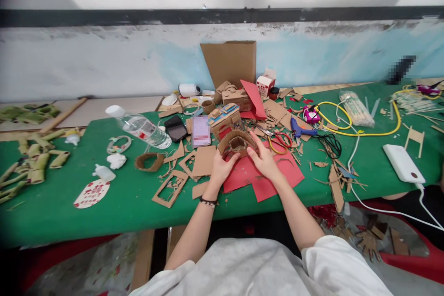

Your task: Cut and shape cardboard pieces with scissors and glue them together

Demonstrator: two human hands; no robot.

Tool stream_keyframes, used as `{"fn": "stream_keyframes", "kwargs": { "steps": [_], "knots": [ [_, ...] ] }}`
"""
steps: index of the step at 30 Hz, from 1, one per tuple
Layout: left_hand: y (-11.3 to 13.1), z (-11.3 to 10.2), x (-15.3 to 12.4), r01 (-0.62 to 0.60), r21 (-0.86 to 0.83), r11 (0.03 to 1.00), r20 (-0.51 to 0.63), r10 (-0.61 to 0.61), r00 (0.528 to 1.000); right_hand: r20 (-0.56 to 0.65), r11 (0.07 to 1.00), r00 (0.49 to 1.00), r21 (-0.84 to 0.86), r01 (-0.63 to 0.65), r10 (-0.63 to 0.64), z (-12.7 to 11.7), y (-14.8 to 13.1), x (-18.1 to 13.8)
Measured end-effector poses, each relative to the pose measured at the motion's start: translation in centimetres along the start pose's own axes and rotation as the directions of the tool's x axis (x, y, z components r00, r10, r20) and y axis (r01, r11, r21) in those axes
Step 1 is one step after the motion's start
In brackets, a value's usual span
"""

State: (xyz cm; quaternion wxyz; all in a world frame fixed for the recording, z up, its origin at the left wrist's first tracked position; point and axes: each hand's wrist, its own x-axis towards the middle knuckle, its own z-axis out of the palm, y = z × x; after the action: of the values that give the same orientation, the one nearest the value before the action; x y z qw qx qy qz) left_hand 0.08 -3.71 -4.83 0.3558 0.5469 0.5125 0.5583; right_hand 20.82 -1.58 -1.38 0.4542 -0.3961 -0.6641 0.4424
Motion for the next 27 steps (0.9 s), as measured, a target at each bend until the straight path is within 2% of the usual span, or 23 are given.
{"fn": "stream_keyframes", "kwargs": {
  "steps": [5, 10, 14, 18, 21, 24, 27],
  "knots": [
    [-0.1, 0.0, -0.2, -0.043, 0.048, 0.998, 0.007, 0.042, 0.999, 0.174, 0.999, 0.984, -0.032, -0.018, 0.024, 0.1, -0.3, -1.6],
    [-0.4, -0.1, -0.3, -0.064, 0.147, 0.987, 0.063, 0.055, 0.996, 0.251, 0.997, 0.968, -0.074, 0.015, 0.004, -0.8, -0.2, -1.3],
    [-0.2, -0.1, -0.5, -0.061, 0.267, 0.962, 0.094, 0.037, 0.995, 0.163, 0.985, 0.986, -0.164, 0.059, -0.032, -1.1, 0.1, -0.6],
    [0.3, -0.1, -0.7, -0.118, 0.255, 0.96, 0.132, 0.086, 0.987, 0.037, 0.983, 0.996, -0.158, 0.089, -0.084, -0.7, 0.8, 0.0],
    [0.7, -0.1, -0.8, -0.167, 0.239, 0.956, 0.123, 0.141, 0.982, -0.041, 0.997, 0.997, -0.031, 0.069, -0.07, 0.4, 1.3, 0.2],
    [1.2, 0.1, -0.9, -0.184, 0.221, 0.958, 0.081, 0.17, 0.982, -0.11, 0.988, 0.994, 0.156, 0.02, -0.003, 2.3, 1.4, 0.3],
    [1.8, 0.1, -0.9, -0.196, 0.142, 0.97, 0.101, 0.183, 0.978, -0.178, 0.969, 0.982, 0.248, -0.02, 0.066, 4.2, 1.3, 0.3]
  ]
}}
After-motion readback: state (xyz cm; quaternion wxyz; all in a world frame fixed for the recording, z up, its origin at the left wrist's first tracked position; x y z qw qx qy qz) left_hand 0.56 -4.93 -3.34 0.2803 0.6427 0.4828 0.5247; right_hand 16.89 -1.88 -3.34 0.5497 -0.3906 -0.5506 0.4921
